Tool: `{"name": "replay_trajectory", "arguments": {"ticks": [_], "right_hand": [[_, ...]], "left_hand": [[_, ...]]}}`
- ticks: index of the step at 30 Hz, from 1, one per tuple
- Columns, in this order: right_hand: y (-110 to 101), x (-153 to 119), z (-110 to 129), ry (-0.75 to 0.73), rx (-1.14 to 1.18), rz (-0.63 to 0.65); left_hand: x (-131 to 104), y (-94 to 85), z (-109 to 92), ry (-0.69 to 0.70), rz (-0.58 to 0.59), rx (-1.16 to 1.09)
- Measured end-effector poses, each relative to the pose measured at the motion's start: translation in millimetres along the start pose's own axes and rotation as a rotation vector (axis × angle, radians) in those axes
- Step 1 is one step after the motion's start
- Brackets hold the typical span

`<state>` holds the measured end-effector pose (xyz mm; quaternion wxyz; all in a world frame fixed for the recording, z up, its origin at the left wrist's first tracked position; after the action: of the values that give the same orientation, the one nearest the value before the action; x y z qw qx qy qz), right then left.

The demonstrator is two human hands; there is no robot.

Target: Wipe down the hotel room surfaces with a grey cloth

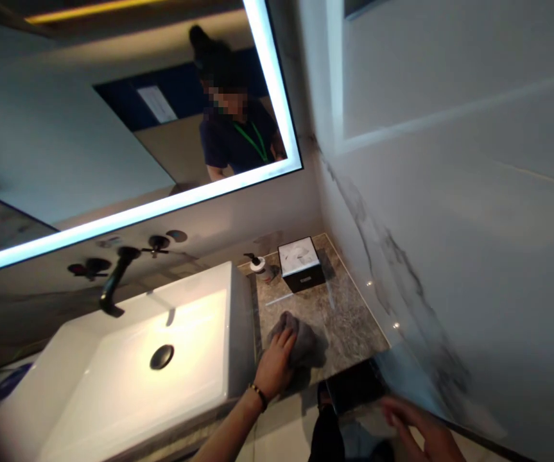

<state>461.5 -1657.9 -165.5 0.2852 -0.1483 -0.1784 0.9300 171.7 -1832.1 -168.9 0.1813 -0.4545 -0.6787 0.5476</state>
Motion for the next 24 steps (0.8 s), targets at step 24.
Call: {"name": "replay_trajectory", "arguments": {"ticks": [24], "right_hand": [[107, 330, 112, -0.382, -0.771, 0.012]], "left_hand": [[86, -148.9, 62, 0.170, -0.082, -0.518]]}}
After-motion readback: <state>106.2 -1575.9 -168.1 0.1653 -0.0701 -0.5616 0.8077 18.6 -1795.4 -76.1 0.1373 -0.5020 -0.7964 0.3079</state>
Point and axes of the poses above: each hand's wrist, its own x-axis towards the middle knuckle, its own y-axis out of the palm, z = x × y, the point moved 2 cm from there along x, towards the middle knuckle, and after that the axes turned 8 degrees about -x, right-handed, at the moved point
